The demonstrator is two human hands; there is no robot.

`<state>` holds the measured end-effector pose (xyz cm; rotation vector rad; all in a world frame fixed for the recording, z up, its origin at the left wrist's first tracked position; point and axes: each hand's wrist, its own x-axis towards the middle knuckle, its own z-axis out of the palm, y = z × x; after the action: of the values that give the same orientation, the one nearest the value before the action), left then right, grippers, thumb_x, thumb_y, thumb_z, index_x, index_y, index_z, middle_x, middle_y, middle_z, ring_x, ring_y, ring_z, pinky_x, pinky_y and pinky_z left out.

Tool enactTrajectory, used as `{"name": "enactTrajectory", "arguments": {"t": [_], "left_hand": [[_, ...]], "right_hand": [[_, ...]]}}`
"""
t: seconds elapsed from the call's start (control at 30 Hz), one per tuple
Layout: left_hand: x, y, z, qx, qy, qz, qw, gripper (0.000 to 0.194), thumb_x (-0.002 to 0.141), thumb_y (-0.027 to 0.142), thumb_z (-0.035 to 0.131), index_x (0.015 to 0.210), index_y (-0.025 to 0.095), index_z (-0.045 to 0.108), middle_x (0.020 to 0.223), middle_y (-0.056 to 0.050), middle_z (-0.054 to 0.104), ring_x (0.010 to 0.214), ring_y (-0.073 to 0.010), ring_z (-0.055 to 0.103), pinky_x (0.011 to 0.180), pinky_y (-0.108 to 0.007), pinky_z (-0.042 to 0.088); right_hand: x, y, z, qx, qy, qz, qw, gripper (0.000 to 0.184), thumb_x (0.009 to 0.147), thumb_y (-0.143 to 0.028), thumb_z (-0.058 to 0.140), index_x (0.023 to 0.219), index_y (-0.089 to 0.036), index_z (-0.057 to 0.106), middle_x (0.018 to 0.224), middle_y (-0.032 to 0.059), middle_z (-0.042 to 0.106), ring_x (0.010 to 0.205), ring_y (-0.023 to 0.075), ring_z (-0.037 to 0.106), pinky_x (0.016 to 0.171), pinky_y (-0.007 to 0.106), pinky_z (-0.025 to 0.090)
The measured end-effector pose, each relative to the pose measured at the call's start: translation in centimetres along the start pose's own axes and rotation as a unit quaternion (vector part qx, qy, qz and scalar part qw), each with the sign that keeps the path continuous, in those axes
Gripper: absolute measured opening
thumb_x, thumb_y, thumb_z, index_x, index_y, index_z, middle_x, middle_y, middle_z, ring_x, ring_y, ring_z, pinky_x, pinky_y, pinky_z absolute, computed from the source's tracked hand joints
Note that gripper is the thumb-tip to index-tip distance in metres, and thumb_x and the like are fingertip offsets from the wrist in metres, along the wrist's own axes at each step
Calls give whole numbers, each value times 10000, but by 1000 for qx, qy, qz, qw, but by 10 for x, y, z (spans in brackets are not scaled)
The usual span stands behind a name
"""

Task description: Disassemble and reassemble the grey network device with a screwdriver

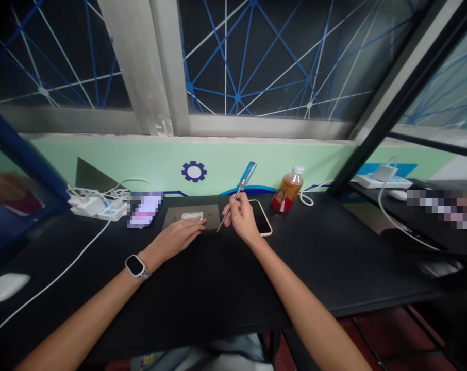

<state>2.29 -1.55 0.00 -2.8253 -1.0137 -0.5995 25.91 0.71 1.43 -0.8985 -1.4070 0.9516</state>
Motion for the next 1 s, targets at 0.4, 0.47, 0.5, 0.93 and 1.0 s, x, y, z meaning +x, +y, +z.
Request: {"name": "enactTrajectory", "arguments": {"t": [0.4, 0.47, 0.5, 0.93, 1.0], "left_hand": [[1, -13, -15, -5, -27, 0, 1000, 412, 975, 266, 521, 1387, 256, 507, 1485, -72, 503, 1394, -247, 440, 1146, -456, 381], [7, -27, -19, -15, -34, -24, 999, 603, 911, 372, 611, 1469, 264, 409, 1557, -96, 402, 1452, -293, 340, 1167, -507, 331], [10, -35, -19, -17, -44, -33, 998, 699, 867, 419, 657, 1490, 269, 378, 1580, -107, 359, 1468, -325, 298, 1173, -543, 301], [-7, 2, -24, 25, -77, -248, 965, 552, 998, 496, 335, 1381, 155, 539, 1301, -209, 496, 891, -318, 689, 658, -403, 554], [-8, 10, -24, 34, -64, -278, 958, 478, 998, 422, 359, 1332, 153, 571, 1260, -189, 500, 806, -270, 693, 620, -379, 552]], "right_hand": [[-3, -4, 1, 12, 1, 29, 999, 256, 978, -485, 496, 1039, -252, 410, 733, -45, 655, 421, 108, 587, 422, 223, 460], [-2, -7, 0, 16, 11, 28, 999, 254, 978, -478, 503, 1051, -252, 412, 737, -44, 656, 430, 111, 593, 431, 227, 463], [-2, -7, -1, 16, 17, 28, 999, 257, 976, -477, 509, 1056, -252, 413, 739, -43, 656, 431, 112, 593, 432, 228, 463], [-1, -4, 0, -24, 58, 52, 997, 279, 945, -465, 564, 1074, -261, 424, 639, -66, 603, 391, 113, 554, 380, 208, 418], [-4, -6, 3, -39, 49, 60, 996, 279, 939, -457, 575, 1085, -263, 437, 639, -59, 607, 392, 117, 550, 368, 210, 413]]}}
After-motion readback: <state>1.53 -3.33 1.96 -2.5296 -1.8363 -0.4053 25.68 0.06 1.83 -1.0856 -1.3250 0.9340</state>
